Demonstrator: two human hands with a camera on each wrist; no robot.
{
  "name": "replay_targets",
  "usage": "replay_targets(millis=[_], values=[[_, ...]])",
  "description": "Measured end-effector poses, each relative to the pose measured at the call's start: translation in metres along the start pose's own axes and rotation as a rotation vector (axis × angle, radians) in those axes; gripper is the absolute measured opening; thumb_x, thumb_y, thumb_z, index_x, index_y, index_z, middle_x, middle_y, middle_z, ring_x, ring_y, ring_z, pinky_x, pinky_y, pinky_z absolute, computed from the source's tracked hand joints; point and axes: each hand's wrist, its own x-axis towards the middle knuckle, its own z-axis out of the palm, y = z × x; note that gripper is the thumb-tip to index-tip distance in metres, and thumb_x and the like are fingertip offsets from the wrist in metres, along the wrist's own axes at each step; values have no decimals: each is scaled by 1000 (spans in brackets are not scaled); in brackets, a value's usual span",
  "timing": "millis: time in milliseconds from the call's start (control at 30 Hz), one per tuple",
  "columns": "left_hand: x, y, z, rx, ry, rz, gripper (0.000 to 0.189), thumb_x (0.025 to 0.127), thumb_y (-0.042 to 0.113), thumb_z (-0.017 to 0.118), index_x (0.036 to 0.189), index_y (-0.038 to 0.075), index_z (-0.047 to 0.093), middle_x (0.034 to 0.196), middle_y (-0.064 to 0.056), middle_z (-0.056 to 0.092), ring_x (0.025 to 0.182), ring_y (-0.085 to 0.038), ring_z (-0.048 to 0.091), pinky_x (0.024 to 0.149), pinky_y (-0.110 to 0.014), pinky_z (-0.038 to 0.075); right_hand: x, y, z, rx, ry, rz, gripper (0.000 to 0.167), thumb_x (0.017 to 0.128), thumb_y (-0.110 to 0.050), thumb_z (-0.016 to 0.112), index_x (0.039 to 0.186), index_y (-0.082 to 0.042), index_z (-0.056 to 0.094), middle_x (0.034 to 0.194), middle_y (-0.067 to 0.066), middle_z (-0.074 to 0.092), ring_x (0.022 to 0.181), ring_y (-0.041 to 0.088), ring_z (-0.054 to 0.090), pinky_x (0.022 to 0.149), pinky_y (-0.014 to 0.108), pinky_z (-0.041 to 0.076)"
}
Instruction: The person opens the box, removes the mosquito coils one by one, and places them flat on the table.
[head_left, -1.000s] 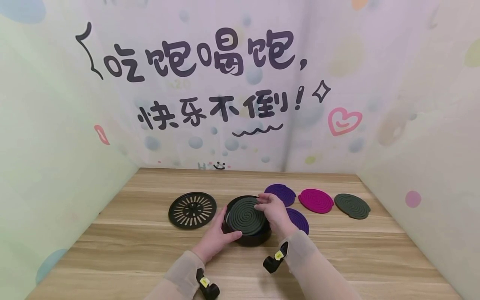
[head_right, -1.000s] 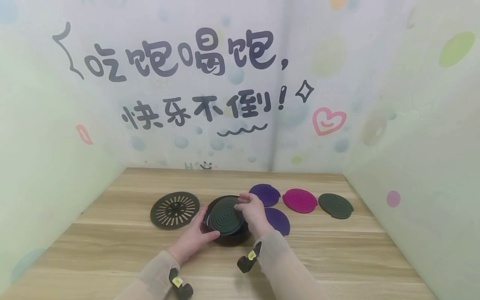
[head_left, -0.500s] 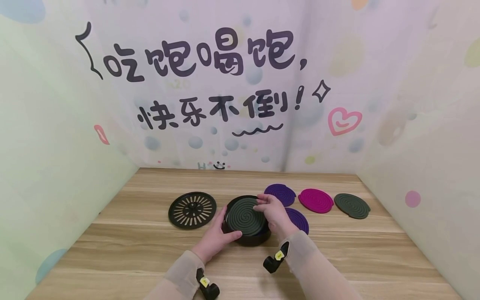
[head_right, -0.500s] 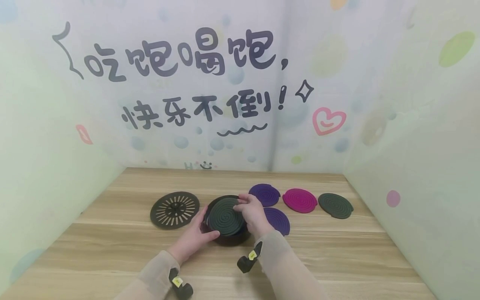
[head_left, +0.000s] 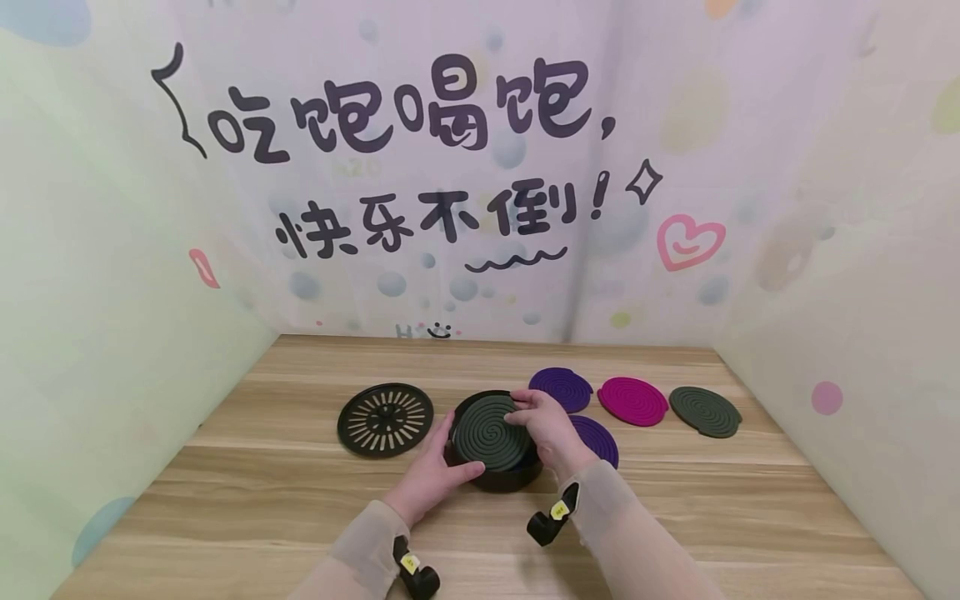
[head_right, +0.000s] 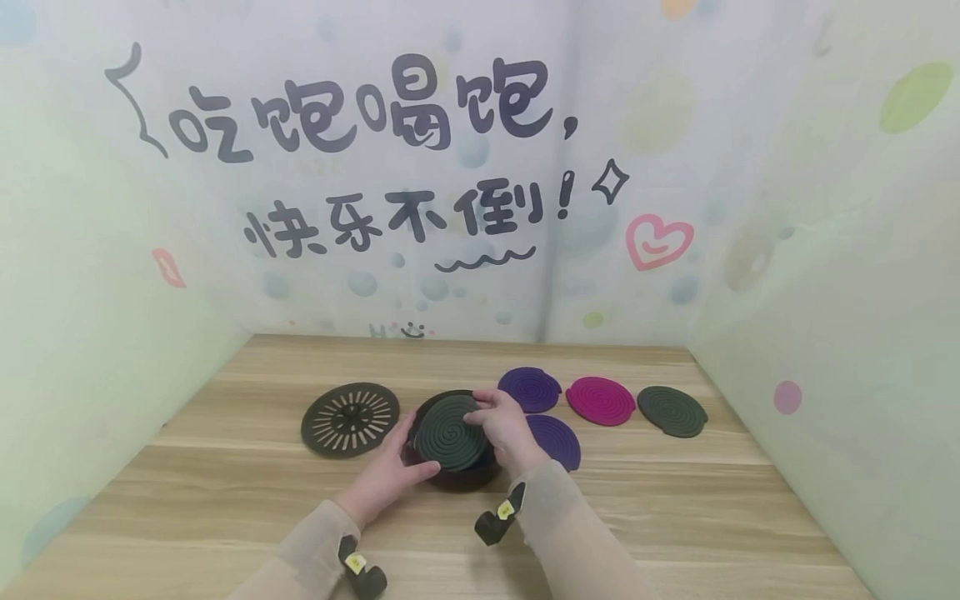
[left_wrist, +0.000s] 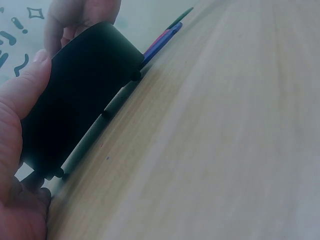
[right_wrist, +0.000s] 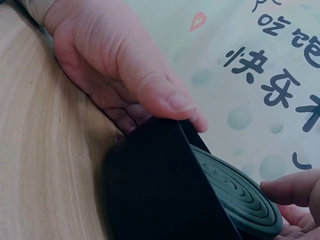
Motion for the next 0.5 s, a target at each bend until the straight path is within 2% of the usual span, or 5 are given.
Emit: replay_targets(millis=[300, 500], values=[[0, -1, 0, -1, 0, 3, 107, 75, 49, 78, 155, 14, 16, 158, -21, 9, 144, -40, 12, 112, -58, 18, 1, 1, 0, 8, -37, 3, 47, 83, 9, 63, 128, 3, 53, 115, 18, 61, 94, 20, 60, 83, 30, 52], [1, -2, 0, -17, -4, -4, 108, 75, 50, 79, 155, 15, 15, 159, -19, 9, 144, -38, 11, 112, -58, 18, 0, -1, 0, -2, -45, 9, 46, 84, 7, 64, 129, 1, 55, 115, 17, 61, 95, 20, 60, 83, 30, 51]])
